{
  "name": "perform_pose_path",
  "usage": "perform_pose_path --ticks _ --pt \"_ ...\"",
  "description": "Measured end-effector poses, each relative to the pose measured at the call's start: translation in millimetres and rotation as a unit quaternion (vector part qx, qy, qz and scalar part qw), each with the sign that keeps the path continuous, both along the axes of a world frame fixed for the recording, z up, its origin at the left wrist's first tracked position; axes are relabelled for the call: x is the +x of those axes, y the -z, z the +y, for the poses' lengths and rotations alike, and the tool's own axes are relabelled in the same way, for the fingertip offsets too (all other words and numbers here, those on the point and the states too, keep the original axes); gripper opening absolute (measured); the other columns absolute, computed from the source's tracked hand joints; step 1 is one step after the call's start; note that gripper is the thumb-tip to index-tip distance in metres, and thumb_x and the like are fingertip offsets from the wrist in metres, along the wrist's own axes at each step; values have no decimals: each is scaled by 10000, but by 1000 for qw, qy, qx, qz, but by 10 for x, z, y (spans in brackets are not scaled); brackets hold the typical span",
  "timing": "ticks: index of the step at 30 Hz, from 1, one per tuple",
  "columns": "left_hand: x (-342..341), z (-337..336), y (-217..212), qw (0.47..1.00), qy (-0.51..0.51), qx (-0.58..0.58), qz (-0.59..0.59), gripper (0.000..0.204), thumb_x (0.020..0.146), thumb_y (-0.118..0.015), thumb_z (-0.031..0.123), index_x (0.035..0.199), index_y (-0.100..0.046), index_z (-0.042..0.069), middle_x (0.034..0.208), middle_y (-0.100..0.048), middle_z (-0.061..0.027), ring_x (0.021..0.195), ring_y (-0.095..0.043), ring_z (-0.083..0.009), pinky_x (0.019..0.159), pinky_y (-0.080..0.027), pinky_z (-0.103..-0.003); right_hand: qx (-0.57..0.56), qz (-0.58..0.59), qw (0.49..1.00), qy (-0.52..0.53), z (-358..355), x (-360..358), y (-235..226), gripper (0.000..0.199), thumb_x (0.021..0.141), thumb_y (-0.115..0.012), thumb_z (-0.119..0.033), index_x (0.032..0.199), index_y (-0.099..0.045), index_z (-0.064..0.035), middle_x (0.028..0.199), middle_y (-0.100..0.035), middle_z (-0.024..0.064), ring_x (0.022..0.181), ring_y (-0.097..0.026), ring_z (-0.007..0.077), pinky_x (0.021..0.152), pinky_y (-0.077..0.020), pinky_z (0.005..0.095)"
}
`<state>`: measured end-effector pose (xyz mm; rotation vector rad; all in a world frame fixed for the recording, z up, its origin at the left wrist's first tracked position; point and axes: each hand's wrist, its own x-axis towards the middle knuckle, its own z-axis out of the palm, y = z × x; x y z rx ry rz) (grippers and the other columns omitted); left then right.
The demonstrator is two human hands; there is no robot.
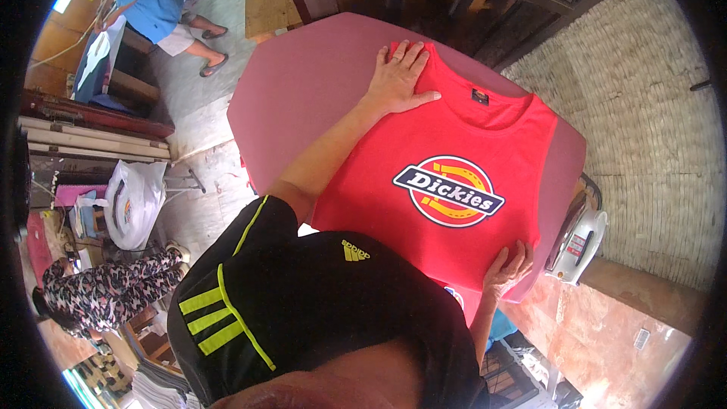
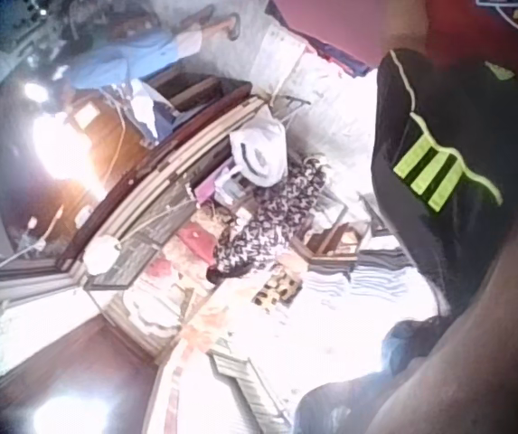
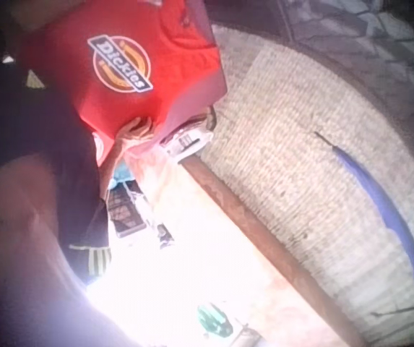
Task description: The person irons a red Dickies t-shirt on a pink ironing board using a white electric iron. They repeatedly smooth the fabric, adjust the shirt's position, and iron different sections including the front logo area and sleeves. The person briefly pauses to touch their face before resuming ironing.
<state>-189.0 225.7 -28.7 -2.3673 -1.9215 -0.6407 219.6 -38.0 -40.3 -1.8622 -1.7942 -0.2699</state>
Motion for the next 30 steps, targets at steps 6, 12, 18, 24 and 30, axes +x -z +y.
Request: perform_pose_path --ticks 6,12,18,24,30 --pt "4 29 -4 1000 0 1 9 1018 830 -476 818 1520 -385 75 1608 -299 -138 1499 -245 -340 1169 -169 -630 5 6 1000 -12 6 60 17 345 948 -624 -206 1244 -613 -30 1312 -549 181 1194 -518 391 1007 -416 505" --pt "20 61 -32 1000 4 9 28 1006 828 -487 819 1503 -417 76 1603 -308 -133 1500 -239 -339 1167 -167 -631 8 8 1000 -7 -5 57 22 358 935 -641 -224 1248 -621 -51 1324 -547 178 1211 -507 395 1028 -399 512" --pt "41 -276 -11 989 -37 125 74 800 887 -568 671 1469 -480 129 1568 -357 -153 1481 -268 -360 1142 -188 -653 10 10 1000 -13 24 24 27 359 933 -643 -253 1248 -627 -80 1325 -550 157 1213 -494 400 1030 -397 520" --pt "201 -1813 3 995 -33 94 -20 716 900 -626 560 1455 -487 129 1545 -381 -174 1451 -306 -409 1109 -222 -659 5 2 1000 13 -1 27 44 369 926 -654 -263 1266 -618 -123 1336 -540 133 1201 -503 385 1014 -415 506" --pt "-208 -2601 220 972 -226 67 11 749 907 -589 583 1479 -437 124 1528 -372 -233 1421 -327 -455 1095 -252 -643 11 -4 1000 14 -17 26 43 368 943 -633 -296 1269 -623 -126 1330 -549 126 1177 -511 383 1004 -417 493"
